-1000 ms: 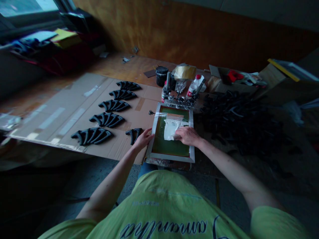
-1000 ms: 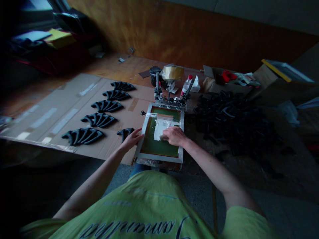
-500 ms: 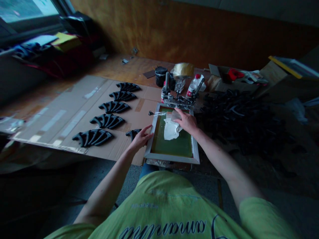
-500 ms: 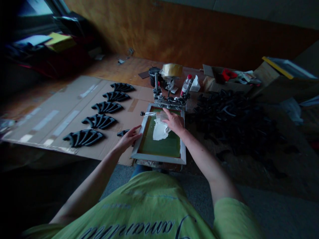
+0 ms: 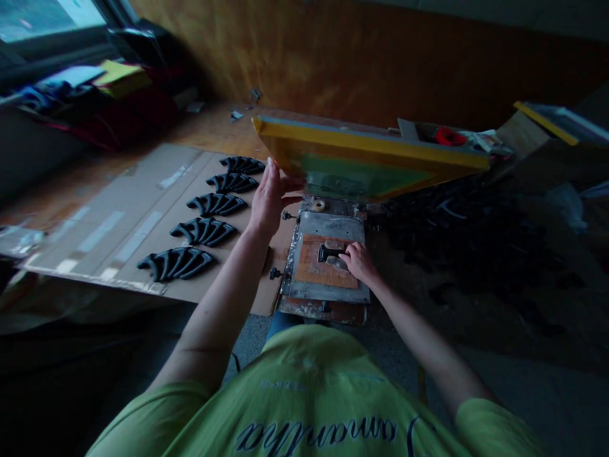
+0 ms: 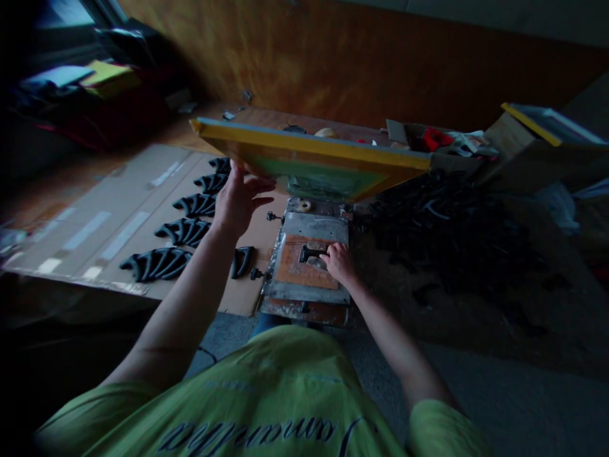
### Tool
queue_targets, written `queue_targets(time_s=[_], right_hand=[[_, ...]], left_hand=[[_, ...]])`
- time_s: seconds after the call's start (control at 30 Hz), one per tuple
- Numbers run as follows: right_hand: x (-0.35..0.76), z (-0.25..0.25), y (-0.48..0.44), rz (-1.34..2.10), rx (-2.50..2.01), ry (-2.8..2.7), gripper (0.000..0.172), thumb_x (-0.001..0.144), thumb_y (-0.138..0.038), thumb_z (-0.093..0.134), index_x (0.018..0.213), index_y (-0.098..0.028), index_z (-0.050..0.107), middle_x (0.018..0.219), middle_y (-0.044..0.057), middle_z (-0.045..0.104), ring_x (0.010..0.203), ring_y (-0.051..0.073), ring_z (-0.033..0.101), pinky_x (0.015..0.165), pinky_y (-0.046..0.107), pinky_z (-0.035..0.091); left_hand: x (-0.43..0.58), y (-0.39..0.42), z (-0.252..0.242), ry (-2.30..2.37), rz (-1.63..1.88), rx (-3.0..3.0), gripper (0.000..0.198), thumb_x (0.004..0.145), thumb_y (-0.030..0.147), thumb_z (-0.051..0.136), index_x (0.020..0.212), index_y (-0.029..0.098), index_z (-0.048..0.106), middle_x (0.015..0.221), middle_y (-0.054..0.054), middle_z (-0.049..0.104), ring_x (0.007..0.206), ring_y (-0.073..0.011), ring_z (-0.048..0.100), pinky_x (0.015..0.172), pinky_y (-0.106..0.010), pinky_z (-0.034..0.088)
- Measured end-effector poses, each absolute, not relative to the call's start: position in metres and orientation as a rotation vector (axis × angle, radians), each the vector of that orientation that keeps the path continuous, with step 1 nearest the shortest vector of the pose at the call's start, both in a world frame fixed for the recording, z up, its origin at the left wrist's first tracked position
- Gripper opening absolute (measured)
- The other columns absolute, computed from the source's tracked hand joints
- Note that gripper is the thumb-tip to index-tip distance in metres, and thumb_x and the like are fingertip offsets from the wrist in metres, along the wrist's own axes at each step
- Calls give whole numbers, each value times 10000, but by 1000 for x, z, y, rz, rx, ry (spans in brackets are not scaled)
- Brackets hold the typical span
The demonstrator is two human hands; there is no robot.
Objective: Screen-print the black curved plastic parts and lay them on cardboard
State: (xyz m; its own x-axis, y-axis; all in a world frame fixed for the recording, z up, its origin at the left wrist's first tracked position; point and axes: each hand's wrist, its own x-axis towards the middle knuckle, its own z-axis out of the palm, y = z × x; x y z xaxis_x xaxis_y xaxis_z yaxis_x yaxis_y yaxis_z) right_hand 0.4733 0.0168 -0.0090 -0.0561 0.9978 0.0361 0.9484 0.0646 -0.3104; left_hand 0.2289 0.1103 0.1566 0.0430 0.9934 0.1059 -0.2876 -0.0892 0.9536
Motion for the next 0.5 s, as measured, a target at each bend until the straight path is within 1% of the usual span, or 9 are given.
queue_targets(time_s=[0.07, 0.1, 0.17, 0.2, 0.23, 0.3, 0.37, 0.43, 0.5], right_hand=[[460, -6, 14, 358, -2082, -2070, 151, 955, -310, 549, 934, -173, 608, 963, 131, 674, 963, 244, 607, 813, 326, 444], [455, -2, 13, 403, -2130, -2002, 156, 977, -300, 508, 963, -171, 596, 939, 124, 677, 918, 237, 617, 770, 317, 443], [443, 6, 7, 429, -2151, -1842, 186, 1006, -302, 440, 1000, -173, 573, 917, 108, 676, 859, 225, 624, 721, 308, 440], [435, 9, 3, 401, -2109, -1792, 192, 1010, -309, 428, 1001, -177, 567, 921, 104, 674, 861, 223, 623, 723, 308, 444], [427, 10, -2, 363, -2031, -1787, 191, 1008, -317, 433, 992, -182, 566, 931, 101, 672, 881, 223, 620, 739, 310, 450], [411, 10, -11, 336, -1780, -1926, 169, 993, -323, 472, 952, -199, 580, 942, 92, 672, 930, 222, 613, 798, 320, 462], [413, 7, -16, 387, -1513, -2108, 137, 978, -299, 507, 934, -216, 606, 967, 76, 681, 982, 211, 609, 873, 332, 466], [443, 5, -16, 397, -1485, -2117, 133, 966, -261, 505, 962, -229, 634, 1004, 73, 689, 1019, 205, 610, 921, 349, 465], [501, 1, -12, 271, -1767, -1891, 187, 949, -242, 474, 1004, -223, 652, 1026, 112, 686, 1023, 234, 616, 912, 394, 473]], left_hand=[[230, 100, 144, 979, 1335, 1045, 610, 877, 722, 434, 1194, 217, 565, 934, -85, 730, 858, -200, 710, 632, -267, 559], [231, 90, 133, 1027, 1247, 1025, 645, 852, 741, 459, 1175, 196, 579, 920, -97, 734, 821, -204, 712, 602, -260, 550], [235, 59, 105, 1106, 917, 984, 701, 770, 759, 570, 1114, 150, 616, 890, -133, 740, 755, -225, 713, 540, -259, 529], [238, 41, 90, 1112, 697, 959, 715, 722, 745, 641, 1098, 137, 632, 909, -158, 743, 763, -248, 716, 529, -273, 531], [242, 24, 76, 1111, 561, 923, 708, 698, 726, 682, 1098, 143, 640, 962, -173, 743, 808, -268, 720, 545, -291, 545], [247, -4, 52, 1085, 533, 823, 651, 721, 703, 677, 1077, 159, 644, 1054, -172, 733, 919, -278, 715, 629, -321, 575], [242, -15, 34, 1104, 630, 723, 586, 752, 676, 657, 1024, 157, 630, 1048, -154, 733, 926, -258, 714, 669, -325, 579], [222, -9, 21, 1193, 723, 706, 543, 767, 650, 640, 983, 154, 602, 953, -127, 741, 800, -218, 716, 617, -292, 560], [186, 8, 8, 1381, 776, 806, 503, 808, 636, 572, 952, 155, 581, 810, -89, 726, 627, -174, 675, 512, -239, 499]])
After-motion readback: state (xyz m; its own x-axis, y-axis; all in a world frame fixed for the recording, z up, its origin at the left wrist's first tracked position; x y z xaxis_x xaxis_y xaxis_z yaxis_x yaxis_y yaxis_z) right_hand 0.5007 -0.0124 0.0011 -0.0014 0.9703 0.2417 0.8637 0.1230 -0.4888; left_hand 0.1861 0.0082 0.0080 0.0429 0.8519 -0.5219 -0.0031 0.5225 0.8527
